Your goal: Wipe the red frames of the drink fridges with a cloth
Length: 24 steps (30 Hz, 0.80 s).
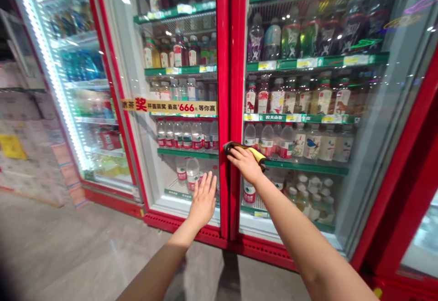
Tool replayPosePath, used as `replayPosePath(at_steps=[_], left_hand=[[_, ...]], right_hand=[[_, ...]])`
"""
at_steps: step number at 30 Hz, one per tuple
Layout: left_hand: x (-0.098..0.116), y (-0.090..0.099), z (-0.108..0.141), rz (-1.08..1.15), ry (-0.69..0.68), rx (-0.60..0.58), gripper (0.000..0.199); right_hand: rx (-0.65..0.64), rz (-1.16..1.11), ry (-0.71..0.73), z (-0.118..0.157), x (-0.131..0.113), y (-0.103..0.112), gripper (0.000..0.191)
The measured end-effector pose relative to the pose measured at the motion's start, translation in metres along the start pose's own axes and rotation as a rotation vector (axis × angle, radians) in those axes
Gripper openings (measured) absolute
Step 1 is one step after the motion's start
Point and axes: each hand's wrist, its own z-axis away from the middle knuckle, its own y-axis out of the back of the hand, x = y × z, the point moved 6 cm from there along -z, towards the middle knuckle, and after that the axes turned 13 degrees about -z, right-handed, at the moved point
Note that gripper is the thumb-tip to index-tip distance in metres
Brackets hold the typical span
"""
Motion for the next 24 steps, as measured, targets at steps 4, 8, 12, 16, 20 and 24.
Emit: replayPosePath(at_steps=[4, 8, 12, 16, 20, 24], left_hand=[[0.032, -0.022, 0.013, 0.025, 0.046, -0.028, 0.086], [0.072, -0.056, 0.033, 0.042, 0.099, -0.057, 0.089], [0.103, -0.082, 0.041, 0.043, 0.137, -0.094, 0.092], [0.11, -0.078, 0.026, 0.073, 0.182, -0.109, 0.092], [0.103, -0.068, 0.007, 0.146, 0.223, -0.136, 0.088], [0.106, -0.076, 0.01, 0.115, 0.278, -0.115, 0.079]], right_hand=[[0.082, -0.017, -0.063, 0.029, 0.02, -0.033, 0.06], [-0.028, -0.092, 0.045, 0.122, 0.017, -0.097, 0.062], [-0.071, -0.176, 0.18, 0.194, 0.031, -0.106, 0.059], [0.163, -0.144, 0.016, 0.186, 0.065, -0.06, 0.062], [0.293, -0.217, -0.107, 0.16, 0.055, -0.063, 0.066], [0.235, -0.342, -0.161, 0.189, 0.011, -0.136, 0.069]])
